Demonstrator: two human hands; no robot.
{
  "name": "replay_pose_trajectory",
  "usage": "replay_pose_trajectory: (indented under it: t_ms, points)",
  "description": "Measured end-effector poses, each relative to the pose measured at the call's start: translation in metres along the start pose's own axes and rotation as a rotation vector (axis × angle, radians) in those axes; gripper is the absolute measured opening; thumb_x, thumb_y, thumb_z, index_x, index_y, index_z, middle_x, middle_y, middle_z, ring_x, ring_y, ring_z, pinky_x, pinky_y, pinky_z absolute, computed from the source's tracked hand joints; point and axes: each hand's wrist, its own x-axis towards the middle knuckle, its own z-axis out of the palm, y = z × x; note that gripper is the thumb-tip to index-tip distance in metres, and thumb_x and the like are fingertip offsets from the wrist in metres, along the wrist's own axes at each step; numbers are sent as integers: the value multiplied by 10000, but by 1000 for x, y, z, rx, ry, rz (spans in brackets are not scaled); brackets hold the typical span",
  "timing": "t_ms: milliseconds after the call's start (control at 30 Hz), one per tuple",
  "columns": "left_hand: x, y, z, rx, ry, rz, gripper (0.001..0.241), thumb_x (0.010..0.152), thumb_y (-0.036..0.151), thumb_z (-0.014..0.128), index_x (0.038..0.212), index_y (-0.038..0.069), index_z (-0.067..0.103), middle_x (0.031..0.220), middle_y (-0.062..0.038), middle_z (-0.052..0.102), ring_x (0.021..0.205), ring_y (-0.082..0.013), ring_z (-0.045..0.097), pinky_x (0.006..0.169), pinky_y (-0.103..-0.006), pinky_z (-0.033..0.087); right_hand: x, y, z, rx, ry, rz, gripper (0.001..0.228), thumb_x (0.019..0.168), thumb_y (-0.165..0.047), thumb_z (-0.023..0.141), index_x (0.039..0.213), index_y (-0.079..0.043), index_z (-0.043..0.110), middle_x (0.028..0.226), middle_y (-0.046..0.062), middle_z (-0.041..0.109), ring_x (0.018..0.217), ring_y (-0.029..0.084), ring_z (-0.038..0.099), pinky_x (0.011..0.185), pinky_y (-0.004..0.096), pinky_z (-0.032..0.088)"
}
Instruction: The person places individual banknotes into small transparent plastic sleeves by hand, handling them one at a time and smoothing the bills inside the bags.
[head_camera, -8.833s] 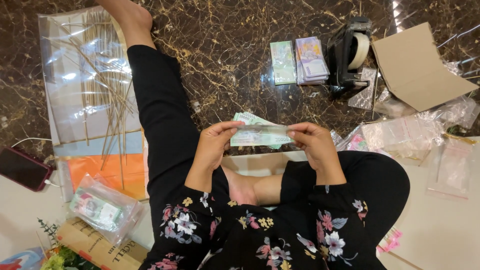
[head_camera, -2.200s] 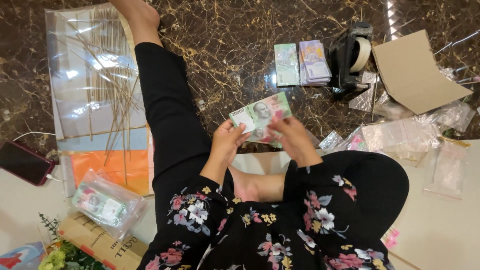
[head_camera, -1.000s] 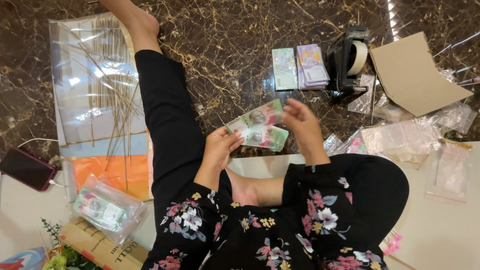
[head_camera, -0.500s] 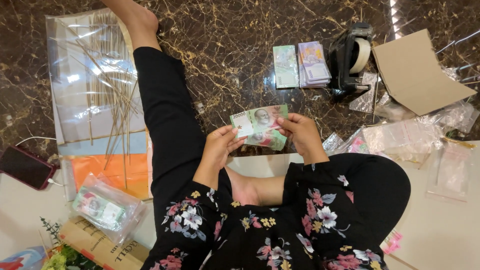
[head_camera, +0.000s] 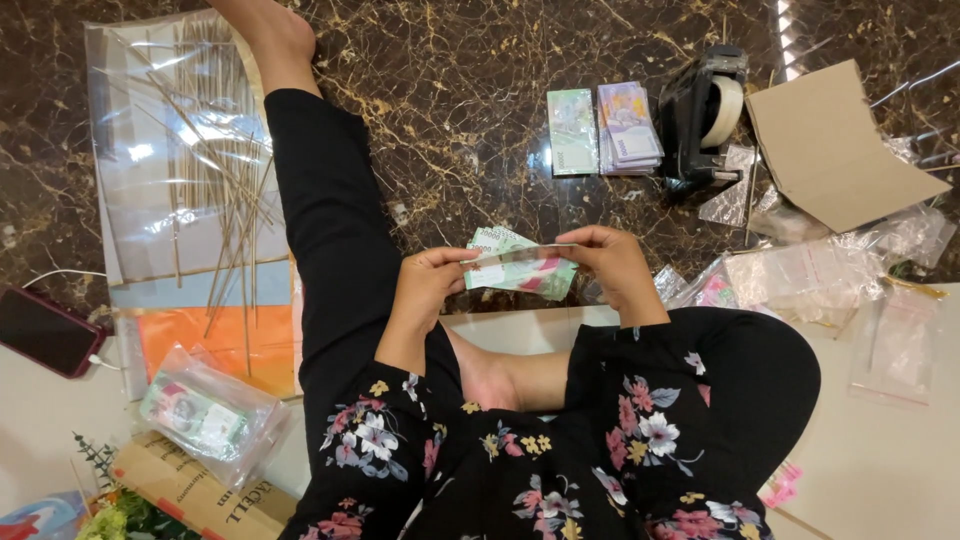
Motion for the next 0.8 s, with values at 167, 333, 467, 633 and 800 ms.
replay_pose_trajectory:
  t_ms: [167,333,467,633,800]
  points:
    - [-3,9,1,32,-24,39,245,833,-47,726,1057,31,785,771,-85,701,656,-62,592,638,-237,601,1,-1,0,34,-24,28,176,825,26,769,1001,25,763,826,121,707,694,120,586,584,193,464]
    - [-5,12,3,22,-14,37,231,874,0,736,1102,22,772,865,-116,738,748,-111,688,698,-275,626,-4,-8,6,30,-61,53,216,817,10,796,1029,26,758,777,62,631,682,125,552,570,213,456]
    - [-10,18,8,9,-8,16,243,864,11,740,1106,25,767,883,-109,749,753,-109,700,708,-270,635,-3,-9,9,38,-39,38,257,833,-9,789,1089,-7,764,774,31,587,674,100,528,555,199,436]
    - [-13,25,11,-31,-7,13,220,906,10,685,1115,4,756,833,-90,727,704,-90,670,691,-269,647,0,-5,7,67,-18,57,248,812,-4,808,1055,15,770,750,41,575,641,92,513,529,197,407]
    - [-14,27,9,3,-2,3,220,907,11,685,1115,3,757,828,-108,729,691,-106,679,682,-295,648,-3,-9,8,44,-5,42,250,833,-26,798,1081,-15,771,778,37,598,671,92,563,558,184,443]
